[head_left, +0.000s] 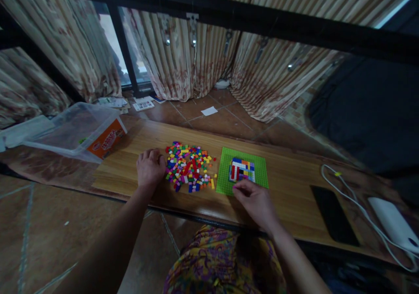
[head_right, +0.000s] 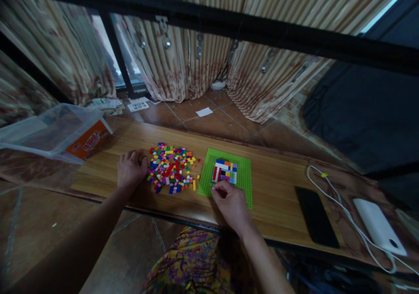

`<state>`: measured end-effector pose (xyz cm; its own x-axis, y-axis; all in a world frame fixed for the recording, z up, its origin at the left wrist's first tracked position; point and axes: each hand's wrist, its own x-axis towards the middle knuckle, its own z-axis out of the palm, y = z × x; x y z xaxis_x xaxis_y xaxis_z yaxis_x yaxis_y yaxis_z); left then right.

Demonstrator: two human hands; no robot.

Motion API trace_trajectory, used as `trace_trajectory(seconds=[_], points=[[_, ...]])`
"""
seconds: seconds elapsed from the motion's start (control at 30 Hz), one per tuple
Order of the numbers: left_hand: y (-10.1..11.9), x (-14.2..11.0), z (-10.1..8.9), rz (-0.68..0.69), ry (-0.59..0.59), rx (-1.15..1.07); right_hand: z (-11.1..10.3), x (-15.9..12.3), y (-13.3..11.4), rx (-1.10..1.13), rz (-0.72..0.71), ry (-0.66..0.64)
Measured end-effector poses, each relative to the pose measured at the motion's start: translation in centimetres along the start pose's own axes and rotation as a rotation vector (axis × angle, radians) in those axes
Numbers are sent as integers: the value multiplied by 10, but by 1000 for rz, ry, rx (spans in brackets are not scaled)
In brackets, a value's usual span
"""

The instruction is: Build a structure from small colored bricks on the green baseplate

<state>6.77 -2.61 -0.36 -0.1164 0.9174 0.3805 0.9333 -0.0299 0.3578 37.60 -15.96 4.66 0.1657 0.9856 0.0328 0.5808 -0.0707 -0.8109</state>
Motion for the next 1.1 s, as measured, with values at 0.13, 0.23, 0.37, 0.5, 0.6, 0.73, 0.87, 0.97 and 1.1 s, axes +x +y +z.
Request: trace_trajectory(seconds=[0.13,0.23,0.37,0.5,0.6,0.73,0.87,0.97,1.1], points=[[-2,0,2,3,3,5,-21,5,14,-75,56,79],[-2,1,2,4,1,10,-26,14,15,-137,28,95],[-2,1,2,7,-14,7,-26,25,13,-291,-79,106],[-1,1,1,2,-7,11,-25,30,14,-417,-192,86],[-2,0,2,3,1,23,-23,30,15,-507,-243,76],[-2,0,2,11,4,25,-19,30,15,-609,-241,92],[-1,0,1,2,-7,19,-16,30,13,-630,-208,117],[0,0,1,-4,-13,23,-16,30,13,-597,-192,130],[0,0,0,-7,-13,18,-17,29,14,-548,-170,128]])
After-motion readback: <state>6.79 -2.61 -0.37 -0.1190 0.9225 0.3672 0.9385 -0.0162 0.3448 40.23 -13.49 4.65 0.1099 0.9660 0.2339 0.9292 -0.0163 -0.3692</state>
